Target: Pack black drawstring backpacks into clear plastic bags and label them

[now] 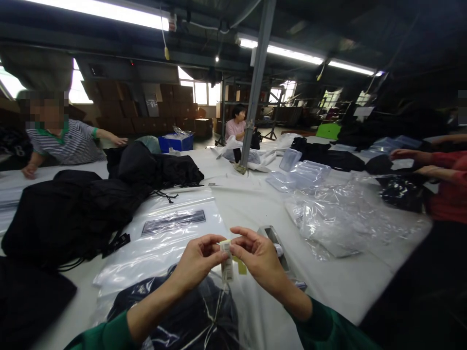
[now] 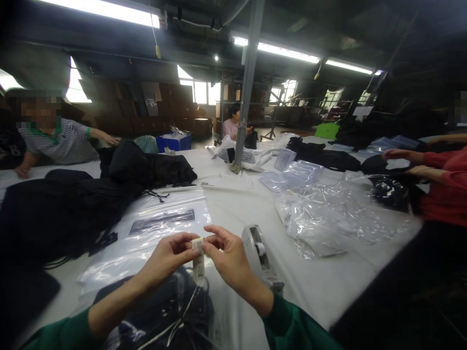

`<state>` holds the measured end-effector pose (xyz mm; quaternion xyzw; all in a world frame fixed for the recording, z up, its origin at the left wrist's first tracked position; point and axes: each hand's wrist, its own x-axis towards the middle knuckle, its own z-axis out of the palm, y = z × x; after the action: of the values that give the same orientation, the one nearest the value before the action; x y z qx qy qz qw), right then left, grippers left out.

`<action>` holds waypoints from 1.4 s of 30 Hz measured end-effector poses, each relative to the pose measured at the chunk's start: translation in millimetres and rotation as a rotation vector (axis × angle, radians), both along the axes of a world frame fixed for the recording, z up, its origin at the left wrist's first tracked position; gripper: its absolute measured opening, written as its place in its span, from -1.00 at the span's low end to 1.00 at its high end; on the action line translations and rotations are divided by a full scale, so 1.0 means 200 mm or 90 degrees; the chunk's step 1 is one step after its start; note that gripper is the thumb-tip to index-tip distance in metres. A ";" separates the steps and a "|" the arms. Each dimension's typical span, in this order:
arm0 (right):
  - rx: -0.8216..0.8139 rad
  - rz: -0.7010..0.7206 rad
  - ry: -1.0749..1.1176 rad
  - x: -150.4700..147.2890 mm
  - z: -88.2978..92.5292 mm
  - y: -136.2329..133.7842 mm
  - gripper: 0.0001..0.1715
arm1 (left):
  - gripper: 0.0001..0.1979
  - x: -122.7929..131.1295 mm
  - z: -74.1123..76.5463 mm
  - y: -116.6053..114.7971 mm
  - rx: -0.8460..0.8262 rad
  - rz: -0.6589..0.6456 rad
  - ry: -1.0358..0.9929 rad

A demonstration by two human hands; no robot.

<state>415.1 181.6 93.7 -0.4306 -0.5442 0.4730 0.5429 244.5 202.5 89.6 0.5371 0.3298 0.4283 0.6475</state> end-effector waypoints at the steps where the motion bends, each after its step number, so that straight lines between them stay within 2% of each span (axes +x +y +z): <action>1: 0.011 -0.009 -0.012 0.00 0.00 0.00 -0.55 | -0.63 0.01 -0.01 0.00 0.007 0.005 0.007; 7: 0.058 -0.059 -0.112 0.03 -0.01 0.00 -0.61 | -0.71 0.03 -0.05 0.03 0.112 0.024 0.104; 12: 0.046 -0.029 -0.174 0.09 0.00 0.01 -0.68 | -0.75 0.03 -0.05 0.05 0.329 0.081 0.291; 14: 0.021 0.001 -0.181 0.12 0.01 0.01 -0.67 | -0.73 0.03 -0.05 0.06 0.416 0.076 0.337; 18: -0.026 0.101 -0.228 0.18 0.05 0.02 -0.69 | -0.71 0.03 -0.05 0.09 0.482 -0.002 0.372; 22: -0.018 0.126 -0.307 0.23 0.07 0.04 -0.74 | -0.67 0.04 -0.04 0.11 0.493 -0.136 0.399; 26: -0.017 0.177 -0.360 0.28 0.07 0.07 -0.80 | -0.60 0.08 -0.05 0.13 0.465 -0.188 0.436; 29: -0.011 0.198 -0.379 0.31 0.06 0.08 -0.82 | -0.52 0.10 -0.07 0.13 0.379 -0.190 0.432; 32: -0.028 0.178 -0.360 0.34 0.03 0.09 -0.81 | -0.50 0.11 -0.09 0.13 0.248 -0.206 0.372; 35: -0.078 0.145 -0.323 0.37 -0.01 0.10 -0.80 | -0.56 0.11 -0.09 0.13 0.141 -0.277 0.300; 38: -0.120 0.117 -0.302 0.40 -0.04 0.12 -0.77 | -0.57 0.12 -0.10 0.14 0.075 -0.314 0.281; 42: -0.136 0.108 -0.271 0.43 -0.08 0.13 -0.72 | -0.48 0.15 -0.12 0.17 0.008 -0.302 0.314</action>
<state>501.5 206.8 76.9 -0.5283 -0.6274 0.4702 0.3259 274.1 236.8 64.7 0.6902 0.3399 0.1252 0.6264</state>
